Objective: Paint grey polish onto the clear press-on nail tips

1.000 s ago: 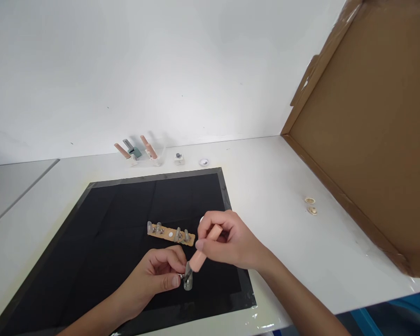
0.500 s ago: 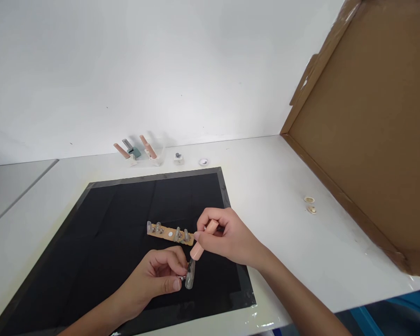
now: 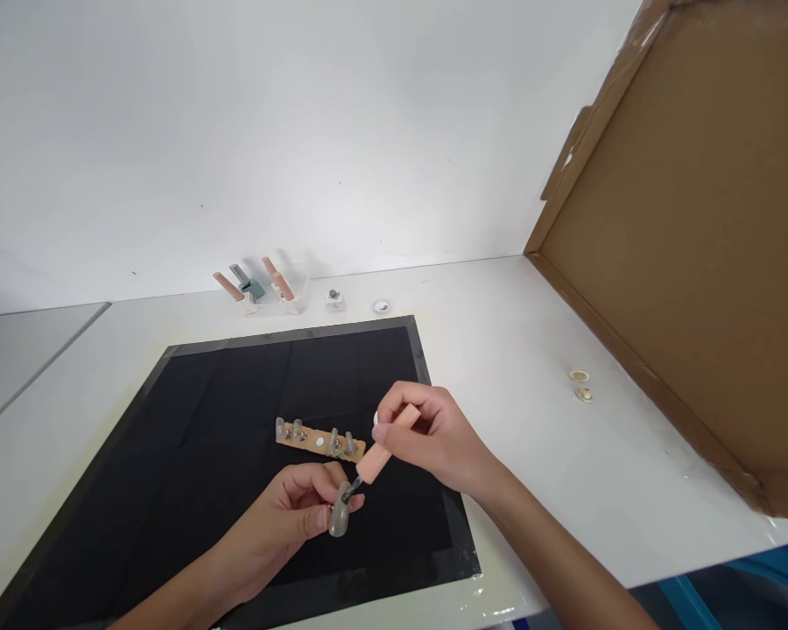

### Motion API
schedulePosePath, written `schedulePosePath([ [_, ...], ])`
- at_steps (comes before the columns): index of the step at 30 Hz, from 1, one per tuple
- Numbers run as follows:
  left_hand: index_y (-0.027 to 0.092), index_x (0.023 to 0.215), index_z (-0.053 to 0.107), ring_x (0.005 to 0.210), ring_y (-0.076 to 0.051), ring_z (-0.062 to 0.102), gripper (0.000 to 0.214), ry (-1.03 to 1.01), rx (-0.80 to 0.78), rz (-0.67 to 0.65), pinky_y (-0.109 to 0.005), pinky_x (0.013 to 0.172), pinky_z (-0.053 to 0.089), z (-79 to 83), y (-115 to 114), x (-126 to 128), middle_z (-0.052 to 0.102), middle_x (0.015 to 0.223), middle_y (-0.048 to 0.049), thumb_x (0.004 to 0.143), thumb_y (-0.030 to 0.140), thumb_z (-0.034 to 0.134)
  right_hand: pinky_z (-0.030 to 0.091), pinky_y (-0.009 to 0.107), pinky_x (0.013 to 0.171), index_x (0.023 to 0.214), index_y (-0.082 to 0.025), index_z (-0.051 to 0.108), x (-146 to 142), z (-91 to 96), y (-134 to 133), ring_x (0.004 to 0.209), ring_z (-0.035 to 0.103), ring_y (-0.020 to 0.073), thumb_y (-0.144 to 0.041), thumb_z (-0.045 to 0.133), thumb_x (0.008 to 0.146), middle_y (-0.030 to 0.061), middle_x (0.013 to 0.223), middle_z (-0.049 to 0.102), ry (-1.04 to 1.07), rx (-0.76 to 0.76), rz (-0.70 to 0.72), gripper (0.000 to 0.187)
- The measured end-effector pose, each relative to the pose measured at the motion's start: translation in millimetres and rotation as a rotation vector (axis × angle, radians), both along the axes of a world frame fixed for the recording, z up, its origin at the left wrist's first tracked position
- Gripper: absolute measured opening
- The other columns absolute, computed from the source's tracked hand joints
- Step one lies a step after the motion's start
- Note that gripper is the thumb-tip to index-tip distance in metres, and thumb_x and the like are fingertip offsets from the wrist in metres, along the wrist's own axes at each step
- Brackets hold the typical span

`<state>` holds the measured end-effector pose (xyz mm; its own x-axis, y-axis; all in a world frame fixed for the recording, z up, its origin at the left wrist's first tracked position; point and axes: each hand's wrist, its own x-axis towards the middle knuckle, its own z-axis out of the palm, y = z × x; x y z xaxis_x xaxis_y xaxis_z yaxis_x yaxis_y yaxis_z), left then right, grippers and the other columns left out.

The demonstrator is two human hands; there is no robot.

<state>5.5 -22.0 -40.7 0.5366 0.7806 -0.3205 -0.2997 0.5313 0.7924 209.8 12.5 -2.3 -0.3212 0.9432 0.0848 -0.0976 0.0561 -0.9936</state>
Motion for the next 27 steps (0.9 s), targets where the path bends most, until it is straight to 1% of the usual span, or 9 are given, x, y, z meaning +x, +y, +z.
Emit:
schedulePosePath([
  [4,0.020,0.066,0.072,0.070,-0.011,0.057,0.013,-0.004,-0.013,-0.002,-0.025,0.071,0.042,1.0,1.3,0.6,0.063,0.072,0.0017,0.059,0.026,0.082,0.026,0.020,0.043,0.066,-0.018,0.052,-2.3,0.2,-1.3,0.045,0.030,0.0069,-0.021,0.060,0.077,-0.0061,0.053,0.040,-0.039,-0.047,0.073,0.014],
  [7,0.020,0.066,0.072,0.070,-0.011,0.057,0.015,-0.018,-0.014,0.001,-0.027,0.074,0.042,1.0,1.1,0.6,0.063,0.072,0.0016,0.058,0.027,0.083,0.026,0.020,0.043,0.067,-0.018,0.052,-3.3,-1.2,-1.3,0.046,0.030,0.0068,-0.021,0.060,0.078,-0.0062,0.053,0.040,-0.047,-0.050,0.096,0.014],
  [15,0.019,0.065,0.073,0.070,-0.011,0.058,0.015,-0.027,-0.030,-0.006,-0.023,0.065,0.042,4.3,1.0,1.5,0.064,0.071,0.0013,0.057,0.028,0.082,0.026,0.020,0.044,0.068,-0.018,0.053,-2.7,-5.6,-2.9,0.048,0.033,0.0074,-0.022,0.062,0.078,-0.0052,0.055,0.043,-0.070,-0.042,0.107,0.014],
  [20,0.020,0.067,0.074,0.069,-0.010,0.060,0.015,-0.049,-0.066,-0.001,-0.025,0.071,0.045,5.6,0.7,1.9,0.068,0.072,0.0013,0.058,0.028,0.082,0.026,0.020,0.044,0.069,-0.018,0.054,-3.3,-5.5,-2.6,0.048,0.031,0.0067,-0.022,0.061,0.080,-0.0058,0.056,0.041,0.036,-0.044,0.140,0.014],
  [23,0.019,0.068,0.074,0.070,-0.010,0.062,0.015,-0.060,-0.092,0.004,-0.026,0.076,0.046,5.5,0.2,1.5,0.070,0.073,0.0003,0.059,0.028,0.081,0.027,0.020,0.046,0.071,-0.018,0.056,-3.9,-4.3,-2.2,0.049,0.032,0.0069,-0.024,0.062,0.080,-0.0054,0.058,0.042,0.104,-0.030,0.164,0.012],
  [27,0.018,0.070,0.074,0.067,-0.009,0.063,0.013,-0.083,-0.150,0.024,-0.027,0.078,0.048,2.6,-0.5,0.1,0.071,0.072,0.0006,0.061,0.025,0.081,0.027,0.020,0.045,0.072,-0.018,0.057,-3.2,-3.8,-2.4,0.049,0.033,0.0068,-0.025,0.064,0.080,-0.0050,0.059,0.043,0.104,-0.027,0.180,0.013],
])
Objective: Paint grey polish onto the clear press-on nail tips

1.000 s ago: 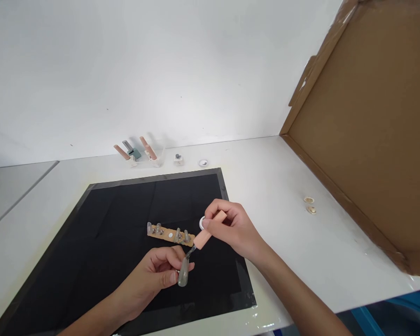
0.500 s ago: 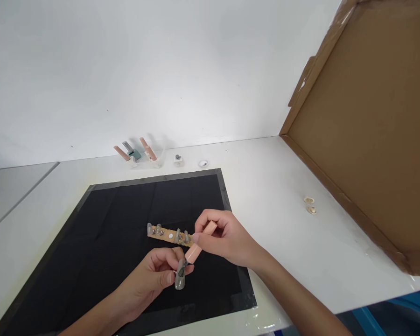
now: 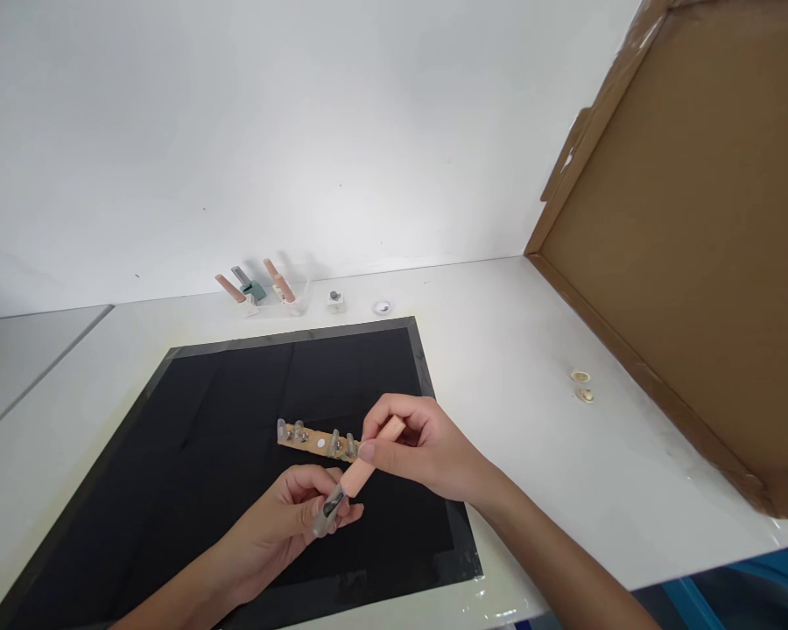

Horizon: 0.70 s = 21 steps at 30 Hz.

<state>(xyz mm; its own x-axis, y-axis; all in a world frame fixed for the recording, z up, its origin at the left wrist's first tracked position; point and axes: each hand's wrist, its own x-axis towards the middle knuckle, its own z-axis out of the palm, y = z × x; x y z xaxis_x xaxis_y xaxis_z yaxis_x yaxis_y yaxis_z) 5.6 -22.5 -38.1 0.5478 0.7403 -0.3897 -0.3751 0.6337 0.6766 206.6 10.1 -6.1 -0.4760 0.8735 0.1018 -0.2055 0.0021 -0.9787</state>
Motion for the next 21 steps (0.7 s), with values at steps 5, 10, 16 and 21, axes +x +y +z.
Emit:
schedulePosePath([
  [5,0.018,0.069,0.074,0.062,-0.007,0.063,0.007,-0.044,-0.039,0.009,-0.028,0.082,0.049,-3.2,-0.6,-0.7,0.071,0.067,0.0012,0.064,0.019,0.079,0.027,0.020,0.045,0.075,-0.018,0.058,2.8,-1.2,-0.1,0.049,0.035,0.0072,-0.025,0.065,0.080,-0.0049,0.057,0.045,-0.050,0.036,0.017,0.011],
  [10,0.017,0.067,0.074,0.059,-0.008,0.063,0.009,-0.061,-0.098,0.025,-0.031,0.085,0.049,-1.2,-0.5,0.0,0.071,0.061,0.0008,0.062,0.018,0.081,0.027,0.021,0.046,0.075,-0.019,0.059,2.7,-1.0,0.9,0.051,0.036,0.0078,-0.024,0.064,0.081,-0.0041,0.060,0.046,-0.004,0.083,0.035,0.009],
  [16,0.017,0.065,0.072,0.064,-0.010,0.066,0.015,-0.032,-0.162,0.042,-0.030,0.083,0.050,0.0,0.8,0.0,0.071,0.061,0.0003,0.057,0.022,0.084,0.032,0.023,0.051,0.074,-0.019,0.062,1.6,-0.4,2.3,0.056,0.041,0.0104,-0.023,0.065,0.079,-0.0013,0.065,0.049,0.078,0.158,0.073,0.008],
  [21,0.017,0.066,0.072,0.065,-0.011,0.067,0.013,-0.048,-0.173,0.057,-0.032,0.084,0.050,-2.7,0.2,-1.6,0.071,0.063,0.0000,0.059,0.018,0.082,0.035,0.025,0.054,0.076,-0.019,0.063,1.6,-0.9,2.5,0.060,0.044,0.0112,-0.021,0.063,0.081,-0.0009,0.068,0.049,0.109,0.181,0.081,0.005],
])
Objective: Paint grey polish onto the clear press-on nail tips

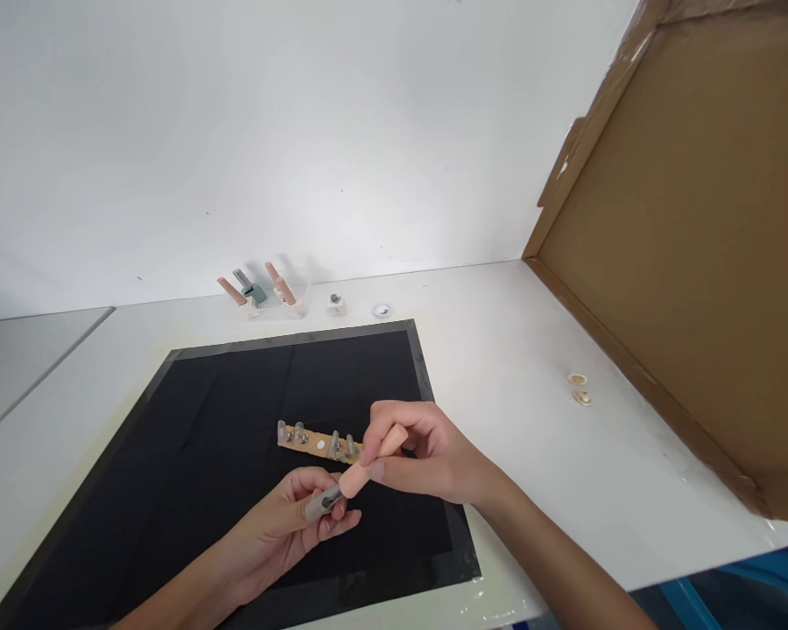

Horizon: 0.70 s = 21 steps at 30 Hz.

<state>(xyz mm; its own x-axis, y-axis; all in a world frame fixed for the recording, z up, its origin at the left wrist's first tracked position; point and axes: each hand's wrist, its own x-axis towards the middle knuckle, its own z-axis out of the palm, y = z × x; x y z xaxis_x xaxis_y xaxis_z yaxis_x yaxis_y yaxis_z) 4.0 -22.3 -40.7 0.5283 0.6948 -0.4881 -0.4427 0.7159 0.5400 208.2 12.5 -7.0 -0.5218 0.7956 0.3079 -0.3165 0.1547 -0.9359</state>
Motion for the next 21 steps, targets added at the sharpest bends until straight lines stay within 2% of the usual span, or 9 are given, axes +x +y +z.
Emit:
schedulePosePath([
  [6,0.016,0.068,0.072,0.066,-0.011,0.066,0.012,-0.046,0.018,-0.018,-0.032,0.084,0.050,-1.5,0.3,-2.4,0.071,0.063,-0.0012,0.061,0.020,0.081,0.034,0.025,0.054,0.075,-0.019,0.063,1.0,-2.5,1.7,0.059,0.042,0.0111,-0.022,0.063,0.081,-0.0016,0.066,0.046,0.031,0.009,-0.008,0.006],
  [12,0.016,0.065,0.071,0.065,-0.010,0.065,0.014,-0.023,0.012,-0.007,-0.032,0.084,0.050,0.2,0.7,-2.2,0.070,0.062,0.0002,0.058,0.020,0.083,0.033,0.025,0.053,0.074,-0.021,0.063,1.1,-1.6,1.4,0.058,0.042,0.0119,-0.025,0.064,0.080,-0.0007,0.066,0.048,0.029,-0.045,-0.043,0.007],
  [17,0.016,0.065,0.072,0.067,-0.010,0.064,0.016,-0.018,0.028,0.004,-0.031,0.084,0.050,1.3,0.0,-1.3,0.069,0.064,0.0011,0.055,0.017,0.084,0.033,0.025,0.051,0.078,-0.021,0.064,-1.7,1.4,-1.5,0.056,0.043,0.0112,-0.025,0.066,0.079,-0.0008,0.065,0.051,-0.039,-0.041,-0.020,0.005],
  [21,0.017,0.065,0.071,0.065,-0.009,0.063,0.016,-0.013,0.033,0.010,-0.033,0.086,0.050,-0.3,0.1,-0.9,0.068,0.065,0.0019,0.055,0.016,0.084,0.031,0.023,0.048,0.077,-0.020,0.064,-2.4,1.6,-2.5,0.054,0.042,0.0102,-0.025,0.065,0.079,-0.0013,0.064,0.052,-0.095,-0.084,-0.075,0.006],
])
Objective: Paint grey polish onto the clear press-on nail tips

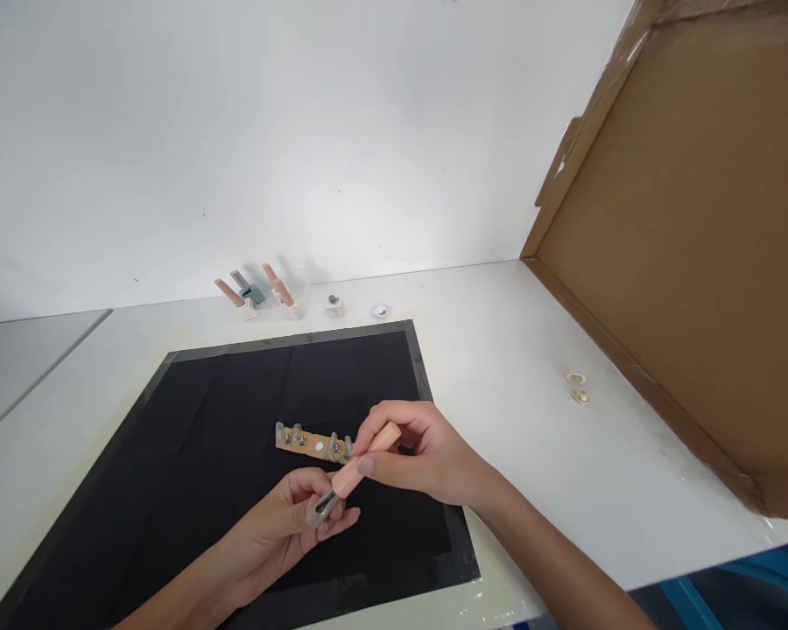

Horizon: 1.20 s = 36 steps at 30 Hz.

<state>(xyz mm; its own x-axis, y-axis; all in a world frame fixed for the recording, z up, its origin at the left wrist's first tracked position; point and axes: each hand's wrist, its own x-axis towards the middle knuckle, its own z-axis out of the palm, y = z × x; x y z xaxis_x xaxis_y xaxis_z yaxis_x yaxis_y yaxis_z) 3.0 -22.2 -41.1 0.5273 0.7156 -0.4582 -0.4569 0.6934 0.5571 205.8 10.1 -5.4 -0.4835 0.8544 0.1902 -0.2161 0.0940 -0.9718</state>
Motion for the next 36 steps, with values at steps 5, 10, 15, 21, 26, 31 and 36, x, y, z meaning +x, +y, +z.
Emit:
schedulePosePath([
  [5,0.017,0.065,0.071,0.065,-0.009,0.062,0.014,-0.009,0.018,-0.005,-0.034,0.088,0.049,-2.1,0,-1,0.066,0.067,0.0020,0.058,0.016,0.083,0.028,0.023,0.047,0.073,-0.019,0.062,1,-1.1,3,0.050,0.038,0.0082,-0.028,0.067,0.078,-0.0026,0.061,0.049,0.048,-0.122,-0.146,0.011],
  [10,0.017,0.063,0.070,0.064,-0.008,0.059,0.012,-0.049,0.060,0.008,-0.030,0.079,0.052,0.8,2,-2,0.063,0.066,0.0016,0.061,0.021,0.081,0.023,0.023,0.044,0.071,-0.017,0.060,2,1.8,7,0.045,0.032,0.0064,-0.031,0.068,0.076,-0.0046,0.056,0.043,0.125,-0.253,-0.243,0.016],
  [15,0.018,0.062,0.071,0.055,-0.008,0.055,0.017,0.001,0.256,0.060,-0.022,0.061,0.049,15.7,11,-11,0.058,0.056,0.0026,0.060,0.032,0.081,0.023,0.023,0.045,0.071,-0.017,0.058,4,4.4,7,0.044,0.029,0.0063,-0.030,0.066,0.078,-0.0068,0.051,0.038,0.183,-0.281,-0.265,0.016],
  [21,0.021,0.062,0.074,0.061,-0.011,0.058,0.010,0.290,0.619,0.251,-0.024,0.064,0.048,40.7,18,-26,0.059,0.061,0.0012,0.059,0.028,0.082,0.022,0.023,0.046,0.071,-0.018,0.057,3,8.5,2,0.045,0.027,0.0069,-0.031,0.067,0.076,-0.0073,0.050,0.035,0.210,-0.302,-0.266,0.018],
  [26,0.022,0.066,0.076,0.064,-0.013,0.057,0.003,0.545,0.795,0.301,-0.025,0.066,0.049,44.6,14,-39,0.060,0.065,-0.0005,0.063,0.023,0.078,0.022,0.023,0.045,0.071,-0.018,0.056,5,10.1,0,0.045,0.025,0.0068,-0.031,0.066,0.077,-0.0080,0.049,0.032,0.247,-0.313,-0.271,0.018],
  [31,0.024,0.071,0.076,0.065,-0.014,0.054,0.005,0.636,0.846,0.325,-0.028,0.067,0.048,40.2,7,-50,0.059,0.067,-0.0011,0.067,0.021,0.075,0.023,0.023,0.045,0.072,-0.018,0.056,5,10.3,-2,0.045,0.025,0.0071,-0.032,0.067,0.077,-0.0082,0.049,0.031,0.244,-0.311,-0.259,0.018],
  [36,0.024,0.068,0.077,0.080,-0.019,0.055,0.003,0.751,0.953,0.340,-0.030,0.069,0.047,34.6,14,-55,0.056,0.081,-0.0050,0.065,0.025,0.076,0.022,0.023,0.045,0.072,-0.018,0.056,6,10.1,-3,0.045,0.025,0.0072,-0.032,0.066,0.077,-0.0081,0.049,0.031,0.253,-0.301,-0.244,0.018],
])
